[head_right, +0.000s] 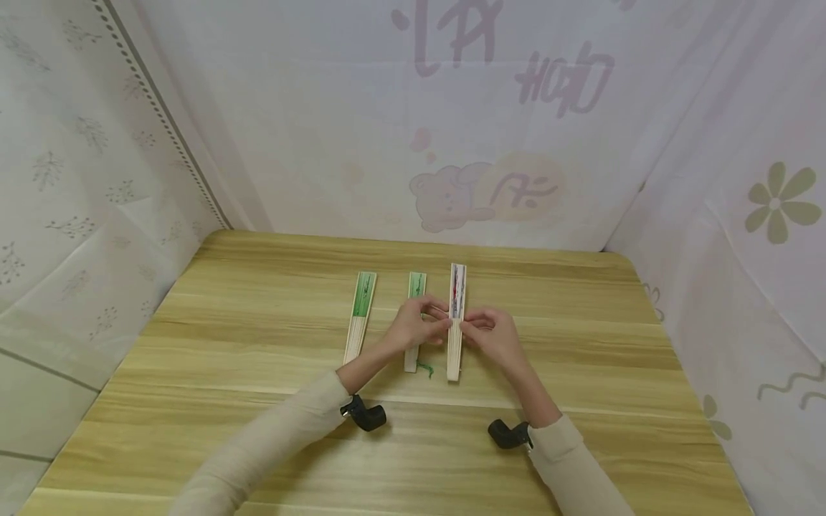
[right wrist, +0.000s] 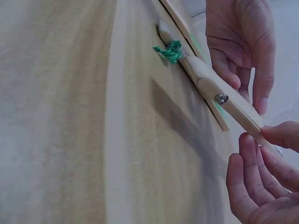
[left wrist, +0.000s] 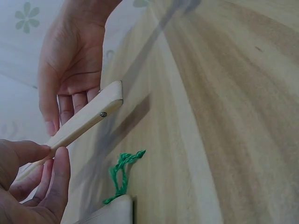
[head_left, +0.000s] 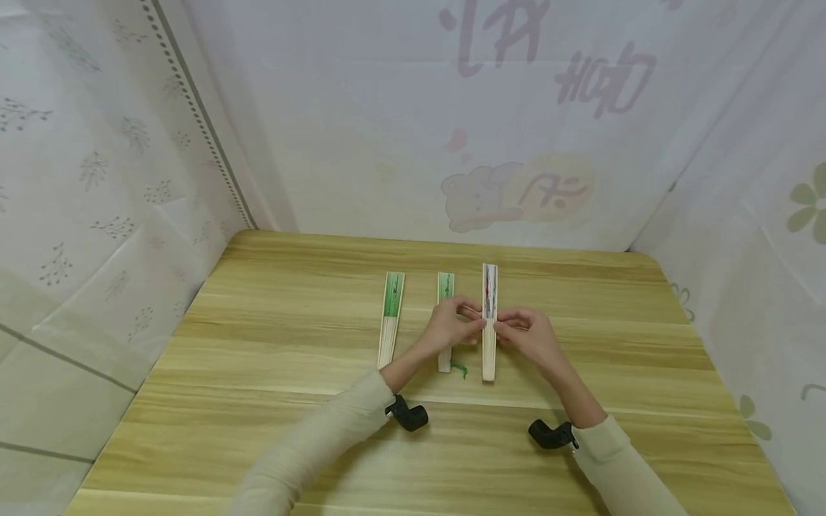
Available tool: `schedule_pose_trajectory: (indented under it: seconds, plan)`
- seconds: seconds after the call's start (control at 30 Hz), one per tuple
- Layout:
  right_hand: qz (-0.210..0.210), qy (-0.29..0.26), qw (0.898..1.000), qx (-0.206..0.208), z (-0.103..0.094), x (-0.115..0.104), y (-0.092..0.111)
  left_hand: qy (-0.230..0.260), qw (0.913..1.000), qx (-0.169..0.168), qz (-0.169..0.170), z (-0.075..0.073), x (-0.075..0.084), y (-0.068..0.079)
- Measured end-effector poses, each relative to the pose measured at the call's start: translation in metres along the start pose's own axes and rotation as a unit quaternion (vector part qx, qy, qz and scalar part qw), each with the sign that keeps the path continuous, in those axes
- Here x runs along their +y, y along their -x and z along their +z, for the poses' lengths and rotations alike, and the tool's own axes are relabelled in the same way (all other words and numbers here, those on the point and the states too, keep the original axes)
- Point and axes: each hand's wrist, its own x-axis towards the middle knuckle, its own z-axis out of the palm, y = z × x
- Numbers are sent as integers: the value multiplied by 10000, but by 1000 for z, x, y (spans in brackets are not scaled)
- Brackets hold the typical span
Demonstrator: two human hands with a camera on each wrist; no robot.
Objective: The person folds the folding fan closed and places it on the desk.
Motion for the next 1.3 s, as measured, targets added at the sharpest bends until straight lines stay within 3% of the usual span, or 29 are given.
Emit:
schedule_pose_trajectory:
  seconds: [0.47,0.9,1.3]
  plan:
    - [58,117,9999,23,-2,3,12,-198,9998,-98,6,7,0,8]
    - [-43,277,9996,21,-6,10,14,-321,9994,-66,-94,16,-5,5]
    - [114,493,9987,-84,-12,9,16,-519,9984,-92,-189,26,-5,5]
